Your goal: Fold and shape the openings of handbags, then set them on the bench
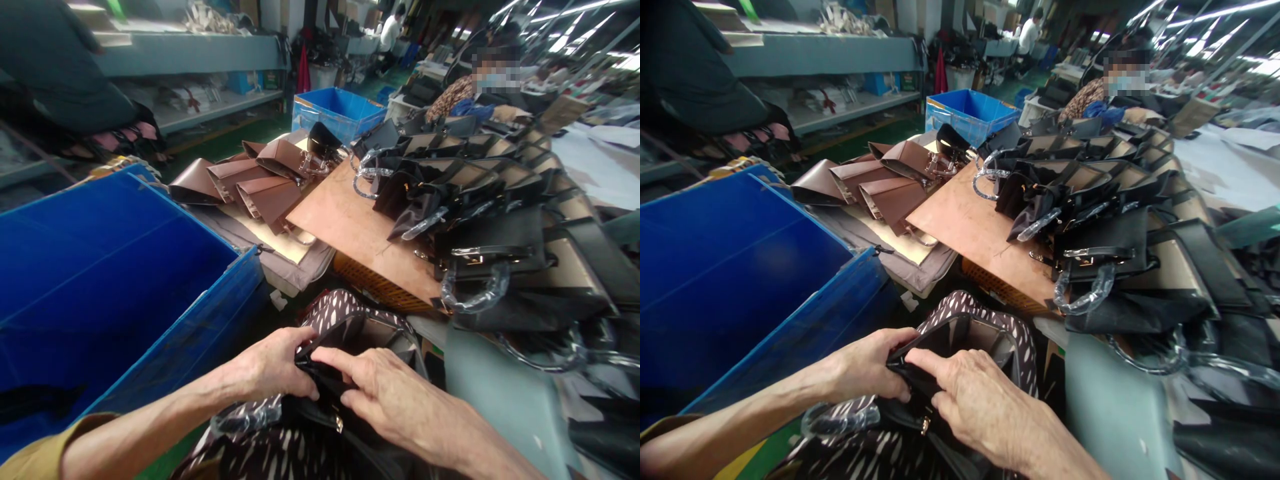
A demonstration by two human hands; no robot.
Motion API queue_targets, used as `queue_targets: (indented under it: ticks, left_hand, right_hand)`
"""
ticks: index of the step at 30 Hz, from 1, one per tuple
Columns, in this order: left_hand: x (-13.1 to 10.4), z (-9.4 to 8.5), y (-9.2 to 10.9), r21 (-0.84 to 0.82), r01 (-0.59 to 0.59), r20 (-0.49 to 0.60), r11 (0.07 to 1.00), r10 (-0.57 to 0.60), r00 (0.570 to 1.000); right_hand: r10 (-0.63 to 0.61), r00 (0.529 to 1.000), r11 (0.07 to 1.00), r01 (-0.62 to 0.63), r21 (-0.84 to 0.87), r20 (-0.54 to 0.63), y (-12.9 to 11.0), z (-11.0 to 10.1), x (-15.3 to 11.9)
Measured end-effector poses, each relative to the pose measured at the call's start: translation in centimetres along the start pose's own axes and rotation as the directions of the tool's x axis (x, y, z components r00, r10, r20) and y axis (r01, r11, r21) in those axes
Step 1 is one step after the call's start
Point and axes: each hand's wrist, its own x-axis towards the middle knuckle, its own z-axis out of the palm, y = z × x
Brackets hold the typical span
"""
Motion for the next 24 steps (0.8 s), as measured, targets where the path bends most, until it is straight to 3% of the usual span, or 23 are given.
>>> queue_targets:
  ticks: [12,15,19,24]
  left_hand:
    - [-0.2,0.5,-0.6,0.009,-0.035,-0.023,0.999,0.035,0.999]
    - [-0.2,0.6,-0.7,-0.029,-0.05,-0.032,0.998,0.049,0.998]
    - [-0.2,0.8,-0.7,-0.077,-0.055,-0.045,0.995,0.052,0.998]
    - [-0.3,0.9,-0.6,-0.035,-0.036,-0.085,0.999,0.033,0.996]
  right_hand:
    - [0.101,0.987,0.993,-0.092,-0.072,0.123,-0.6,0.6,-0.1]
    - [0.148,0.989,0.988,-0.146,-0.049,0.024,-0.2,0.7,-0.1]
    - [0.175,0.974,0.97,-0.196,-0.143,-0.142,0.5,1.3,0.3]
    - [0.077,0.981,0.97,-0.114,-0.215,-0.175,0.9,1.6,0.8]
